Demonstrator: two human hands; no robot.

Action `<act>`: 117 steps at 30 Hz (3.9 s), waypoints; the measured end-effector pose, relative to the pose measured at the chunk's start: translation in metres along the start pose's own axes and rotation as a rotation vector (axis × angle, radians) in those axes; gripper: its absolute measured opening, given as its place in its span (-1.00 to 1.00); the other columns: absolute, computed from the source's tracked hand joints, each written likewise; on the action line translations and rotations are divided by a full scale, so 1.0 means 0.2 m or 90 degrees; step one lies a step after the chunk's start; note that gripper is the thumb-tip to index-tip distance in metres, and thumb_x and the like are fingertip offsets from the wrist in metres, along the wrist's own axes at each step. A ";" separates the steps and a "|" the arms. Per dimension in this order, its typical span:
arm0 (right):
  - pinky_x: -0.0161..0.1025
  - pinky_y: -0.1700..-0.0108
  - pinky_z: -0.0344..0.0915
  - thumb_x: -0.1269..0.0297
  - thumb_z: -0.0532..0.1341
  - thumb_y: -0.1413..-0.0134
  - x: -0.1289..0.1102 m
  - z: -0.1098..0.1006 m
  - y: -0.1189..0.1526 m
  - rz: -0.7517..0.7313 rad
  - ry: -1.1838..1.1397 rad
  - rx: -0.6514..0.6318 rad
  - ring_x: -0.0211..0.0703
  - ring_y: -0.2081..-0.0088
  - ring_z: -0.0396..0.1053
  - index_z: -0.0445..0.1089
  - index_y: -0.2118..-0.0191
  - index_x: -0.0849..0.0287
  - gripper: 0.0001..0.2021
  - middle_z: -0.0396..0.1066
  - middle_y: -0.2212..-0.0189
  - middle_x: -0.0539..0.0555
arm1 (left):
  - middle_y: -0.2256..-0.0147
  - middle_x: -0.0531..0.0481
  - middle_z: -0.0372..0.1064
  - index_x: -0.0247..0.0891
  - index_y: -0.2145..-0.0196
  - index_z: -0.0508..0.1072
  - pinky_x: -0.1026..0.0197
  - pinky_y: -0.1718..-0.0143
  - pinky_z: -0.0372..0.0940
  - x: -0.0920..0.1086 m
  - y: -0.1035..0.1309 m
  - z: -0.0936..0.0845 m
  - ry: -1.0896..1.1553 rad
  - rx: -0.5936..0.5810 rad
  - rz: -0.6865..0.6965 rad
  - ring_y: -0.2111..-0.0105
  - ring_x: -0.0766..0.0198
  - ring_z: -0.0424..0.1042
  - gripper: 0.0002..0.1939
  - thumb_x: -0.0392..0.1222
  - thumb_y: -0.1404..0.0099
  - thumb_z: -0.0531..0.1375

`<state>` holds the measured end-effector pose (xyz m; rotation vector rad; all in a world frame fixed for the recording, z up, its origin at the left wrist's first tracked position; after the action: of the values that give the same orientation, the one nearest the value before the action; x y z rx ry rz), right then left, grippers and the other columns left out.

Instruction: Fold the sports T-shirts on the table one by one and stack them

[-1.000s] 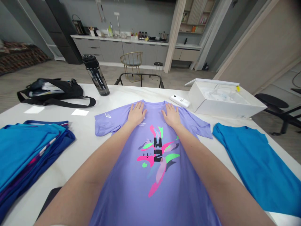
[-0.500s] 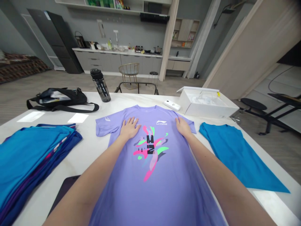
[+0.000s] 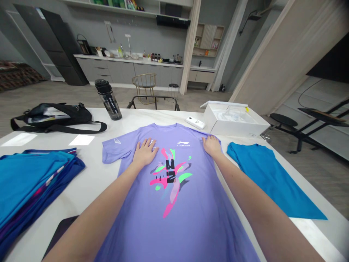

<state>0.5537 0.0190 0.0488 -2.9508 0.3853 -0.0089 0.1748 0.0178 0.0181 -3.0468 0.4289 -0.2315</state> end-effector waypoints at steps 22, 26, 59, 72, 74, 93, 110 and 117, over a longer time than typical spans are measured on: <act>0.00 -0.42 -0.13 0.00 -0.16 -0.44 -0.22 0.03 0.00 -0.189 -0.130 0.002 -0.01 -0.44 -0.09 0.18 -0.36 0.30 -0.39 0.06 -0.40 0.25 | -0.45 -0.14 -0.12 -0.13 -0.40 0.12 -0.30 -0.39 -0.23 -0.20 0.01 -0.11 0.034 0.066 -0.082 -0.43 -0.02 -0.11 -0.33 0.16 -0.50 -0.28; 0.35 -0.38 -0.22 -0.18 -0.19 -0.39 -0.41 0.07 0.05 -0.181 -0.120 -0.093 0.12 -0.46 -0.18 0.09 -0.42 0.00 -0.35 -0.09 -0.46 0.09 | -0.44 -0.20 -0.11 -0.15 -0.41 0.11 -0.41 -0.35 -0.19 -0.51 0.02 -0.12 0.053 0.005 -0.253 -0.43 -0.10 -0.12 -0.31 0.17 -0.48 -0.28; 0.25 -0.40 -0.19 -0.13 -0.24 -0.42 -0.59 -0.05 0.46 -0.228 -0.147 -0.056 0.11 -0.46 -0.21 0.03 -0.44 0.12 -0.34 -0.11 -0.46 0.16 | -0.46 -0.12 -0.19 -0.15 -0.44 0.00 -0.20 -0.41 -0.27 -0.12 0.34 -0.15 0.004 -0.005 -0.003 -0.45 0.03 -0.19 -0.32 0.18 -0.51 -0.24; 0.33 -0.39 -0.33 -0.11 -0.19 -0.42 -0.58 -0.17 0.96 -0.200 -0.092 -0.035 0.13 -0.46 -0.22 0.04 -0.44 0.06 -0.37 -0.12 -0.47 0.16 | -0.45 -0.06 -0.14 -0.07 -0.42 0.07 -0.19 -0.42 -0.30 0.10 0.78 -0.20 0.014 0.038 -0.034 -0.44 0.09 -0.15 -0.36 0.15 -0.51 -0.24; 0.25 -0.41 -0.33 -0.06 -0.18 -0.43 -0.57 -0.21 1.05 -0.223 -0.094 -0.011 0.09 -0.47 -0.23 0.02 -0.44 0.12 -0.38 -0.13 -0.47 0.18 | -0.45 -0.05 -0.15 -0.06 -0.43 0.05 -0.19 -0.42 -0.27 0.15 0.89 -0.20 0.014 0.041 -0.025 -0.44 0.09 -0.15 -0.37 0.14 -0.52 -0.24; 0.26 -0.41 -0.21 -0.15 -0.12 -0.41 -0.22 -0.25 1.72 -0.315 -0.116 -0.095 0.14 -0.46 -0.16 0.04 -0.44 -0.01 -0.37 -0.08 -0.46 0.08 | -0.45 -0.05 -0.15 0.01 -0.43 0.04 -0.34 -0.39 -0.25 0.36 1.61 -0.18 -0.002 0.021 0.028 -0.44 -0.02 -0.14 -0.37 0.20 -0.50 -0.16; 0.05 -0.15 0.35 0.21 0.25 -0.27 0.13 -0.46 2.25 -0.447 -0.293 -0.031 0.06 -0.10 0.40 0.48 -0.02 0.06 -0.75 0.44 -0.09 0.15 | -0.25 -0.09 0.32 -0.09 -0.23 0.39 -0.10 -0.30 0.17 0.20 2.18 -0.31 0.084 0.051 0.206 -0.22 0.08 0.34 -0.59 -0.05 -0.49 0.07; 0.03 -0.10 0.35 0.35 0.11 -0.37 0.12 -0.42 2.30 -0.399 -0.244 0.045 0.04 -0.01 0.43 0.48 -0.03 0.16 -0.75 0.50 0.03 0.16 | 0.07 -0.09 0.54 -0.15 0.07 0.54 0.03 0.02 0.32 0.24 2.18 -0.34 0.074 0.098 0.207 0.06 0.13 0.49 -0.74 -0.23 -0.50 0.04</act>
<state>0.4580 -0.4388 0.0548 -2.7784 -0.5744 0.4407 0.0919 -0.4160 0.0578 -2.7691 0.8601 -0.4030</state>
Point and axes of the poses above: each hand's wrist, its own y-axis away from the middle knuckle, its own z-axis out of the palm, x = y × z, the point moved 6 cm from there along -y, towards the middle knuckle
